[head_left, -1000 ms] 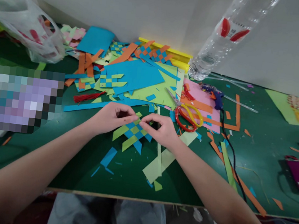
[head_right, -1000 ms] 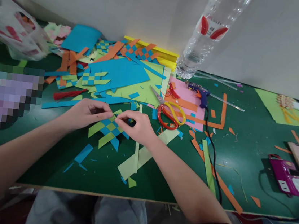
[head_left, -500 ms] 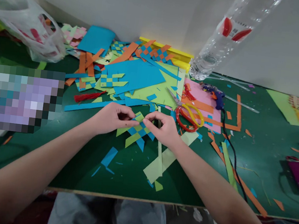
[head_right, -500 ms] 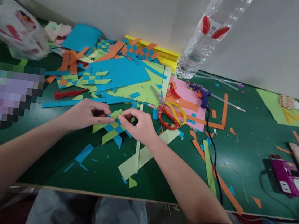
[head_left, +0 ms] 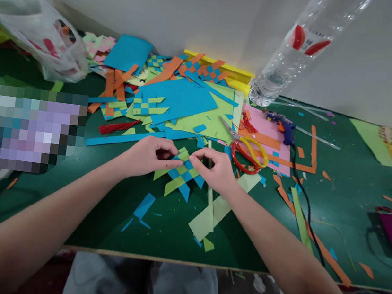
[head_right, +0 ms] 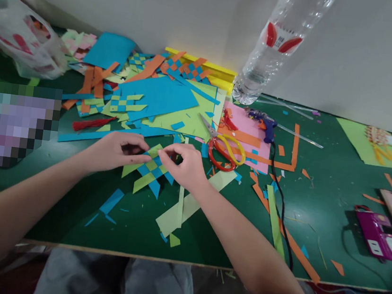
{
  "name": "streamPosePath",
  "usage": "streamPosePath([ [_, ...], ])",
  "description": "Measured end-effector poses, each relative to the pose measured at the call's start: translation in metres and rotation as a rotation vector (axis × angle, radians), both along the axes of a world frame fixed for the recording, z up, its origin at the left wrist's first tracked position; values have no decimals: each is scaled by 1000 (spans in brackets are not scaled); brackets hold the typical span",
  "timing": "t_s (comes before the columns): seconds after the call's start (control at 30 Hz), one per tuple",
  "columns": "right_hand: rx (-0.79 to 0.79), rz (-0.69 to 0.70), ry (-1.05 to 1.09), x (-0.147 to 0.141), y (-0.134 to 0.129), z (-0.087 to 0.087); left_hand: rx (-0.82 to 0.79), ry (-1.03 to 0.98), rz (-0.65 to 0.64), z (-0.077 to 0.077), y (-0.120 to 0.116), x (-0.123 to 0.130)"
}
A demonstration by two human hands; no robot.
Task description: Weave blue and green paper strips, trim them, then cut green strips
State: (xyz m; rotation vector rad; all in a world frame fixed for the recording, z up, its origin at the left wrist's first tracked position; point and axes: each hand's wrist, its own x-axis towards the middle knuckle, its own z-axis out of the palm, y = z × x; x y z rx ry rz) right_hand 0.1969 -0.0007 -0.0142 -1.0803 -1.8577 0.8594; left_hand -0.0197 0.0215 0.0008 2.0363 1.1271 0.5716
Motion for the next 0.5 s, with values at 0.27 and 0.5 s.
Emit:
streamPosePath([
  [0.27, 17, -259, 65, 4, 2, 0, 495, 281, 6, 0, -3, -1],
  [0.5, 60, -217, 1, 3, 4, -3, 669, 395, -277, -12, -2, 0],
])
